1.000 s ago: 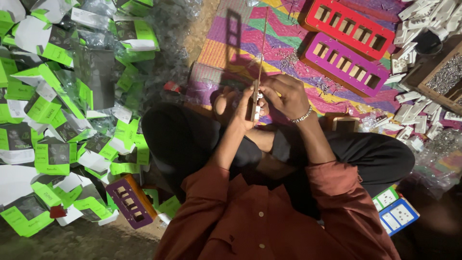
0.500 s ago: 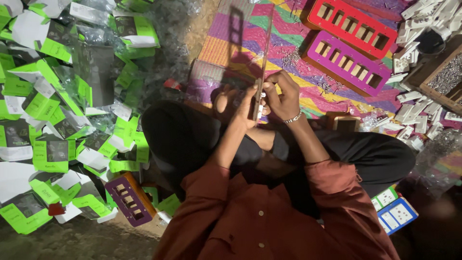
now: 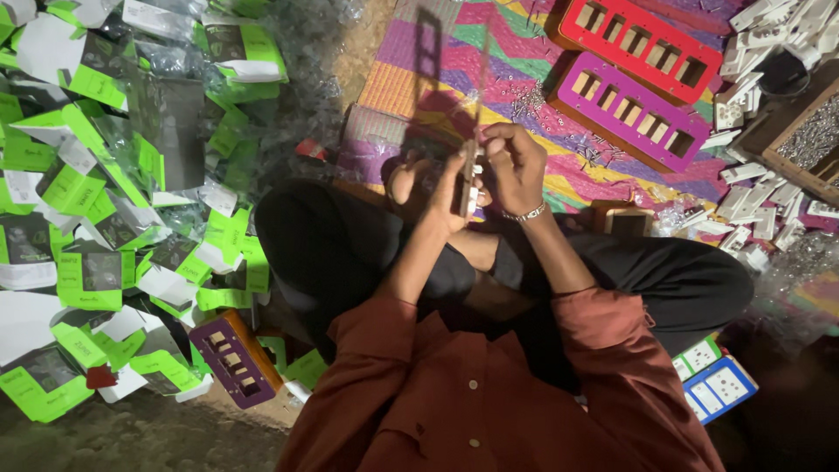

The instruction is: The person sits on a mat and assembles small electrical components into a red plastic frame. They insert white plastic pieces into the frame slots and then use a screwdriver to fasten screws into the frame. The person repeats this process for multiple slots in the frame.

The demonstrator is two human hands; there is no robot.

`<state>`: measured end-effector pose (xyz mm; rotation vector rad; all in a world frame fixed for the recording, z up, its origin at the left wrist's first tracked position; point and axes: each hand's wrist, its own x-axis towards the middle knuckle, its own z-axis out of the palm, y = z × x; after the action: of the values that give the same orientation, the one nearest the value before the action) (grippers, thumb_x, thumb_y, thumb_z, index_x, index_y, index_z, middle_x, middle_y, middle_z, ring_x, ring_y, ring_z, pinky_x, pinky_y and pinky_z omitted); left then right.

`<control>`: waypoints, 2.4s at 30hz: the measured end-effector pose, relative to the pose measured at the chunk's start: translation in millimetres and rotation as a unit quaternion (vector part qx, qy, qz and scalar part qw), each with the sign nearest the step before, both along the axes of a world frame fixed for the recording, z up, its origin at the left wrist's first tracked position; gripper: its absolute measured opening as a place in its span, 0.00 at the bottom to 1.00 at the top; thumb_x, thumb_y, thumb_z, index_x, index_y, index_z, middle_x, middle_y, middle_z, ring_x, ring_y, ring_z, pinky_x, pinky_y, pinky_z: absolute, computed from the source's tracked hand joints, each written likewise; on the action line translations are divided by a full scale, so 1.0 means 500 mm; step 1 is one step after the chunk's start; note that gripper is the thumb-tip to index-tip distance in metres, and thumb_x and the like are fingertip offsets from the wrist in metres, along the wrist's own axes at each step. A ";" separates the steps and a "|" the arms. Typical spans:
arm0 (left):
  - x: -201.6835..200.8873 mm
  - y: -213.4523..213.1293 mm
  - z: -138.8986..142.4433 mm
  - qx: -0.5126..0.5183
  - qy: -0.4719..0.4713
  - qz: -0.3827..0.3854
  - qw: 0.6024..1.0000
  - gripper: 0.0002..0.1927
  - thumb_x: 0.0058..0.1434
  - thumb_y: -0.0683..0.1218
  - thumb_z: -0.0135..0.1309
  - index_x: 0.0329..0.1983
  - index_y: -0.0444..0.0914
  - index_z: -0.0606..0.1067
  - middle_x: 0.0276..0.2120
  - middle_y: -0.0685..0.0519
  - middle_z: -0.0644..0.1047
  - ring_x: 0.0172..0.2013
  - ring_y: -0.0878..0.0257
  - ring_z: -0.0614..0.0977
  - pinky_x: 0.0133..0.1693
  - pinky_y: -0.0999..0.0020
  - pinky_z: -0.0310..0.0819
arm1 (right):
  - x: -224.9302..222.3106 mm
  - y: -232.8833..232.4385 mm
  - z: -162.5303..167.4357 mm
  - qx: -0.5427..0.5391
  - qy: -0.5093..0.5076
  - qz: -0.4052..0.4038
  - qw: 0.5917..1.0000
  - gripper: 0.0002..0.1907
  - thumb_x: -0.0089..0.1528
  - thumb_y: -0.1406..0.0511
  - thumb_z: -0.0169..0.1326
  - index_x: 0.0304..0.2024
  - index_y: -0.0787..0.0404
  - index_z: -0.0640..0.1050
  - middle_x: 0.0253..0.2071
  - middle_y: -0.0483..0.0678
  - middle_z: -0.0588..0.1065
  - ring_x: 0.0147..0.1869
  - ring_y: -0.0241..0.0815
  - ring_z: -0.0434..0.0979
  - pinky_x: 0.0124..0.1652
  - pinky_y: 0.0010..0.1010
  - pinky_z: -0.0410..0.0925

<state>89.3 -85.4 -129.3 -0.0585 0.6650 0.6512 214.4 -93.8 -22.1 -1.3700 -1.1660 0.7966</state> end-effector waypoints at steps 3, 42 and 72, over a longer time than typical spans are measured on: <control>0.001 0.000 -0.006 -0.007 -0.015 0.010 1.000 0.19 0.61 0.62 0.62 0.44 0.46 0.75 0.26 0.61 0.71 0.22 0.70 0.72 0.23 0.71 0.67 | 0.001 0.000 -0.002 0.051 -0.088 0.022 0.995 0.05 0.68 0.71 0.55 0.43 0.70 0.76 0.39 0.50 0.77 0.41 0.35 0.78 0.43 0.28 0.71; -0.008 0.013 0.026 0.032 -0.038 0.031 0.998 0.17 0.61 0.57 0.58 0.43 0.42 0.74 0.34 0.59 0.78 0.25 0.70 0.76 0.21 0.68 0.70 | 0.046 0.011 0.046 0.050 -0.131 0.138 0.980 0.05 0.65 0.72 0.60 0.44 0.67 0.81 0.39 0.54 0.80 0.43 0.46 0.82 0.45 0.34 0.72; -0.009 0.009 0.052 0.065 0.024 -0.024 0.997 0.24 0.57 0.63 0.58 0.48 0.43 0.75 0.32 0.58 0.74 0.26 0.68 0.74 0.23 0.72 0.68 | 0.004 -0.004 0.023 0.082 -0.143 0.041 0.985 0.04 0.69 0.72 0.55 0.45 0.69 0.75 0.37 0.53 0.78 0.38 0.40 0.80 0.41 0.30 0.72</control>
<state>84.8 -80.9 -103.2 0.0936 0.6663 0.6507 216.5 -95.7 -10.8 -1.3338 -1.4867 0.5578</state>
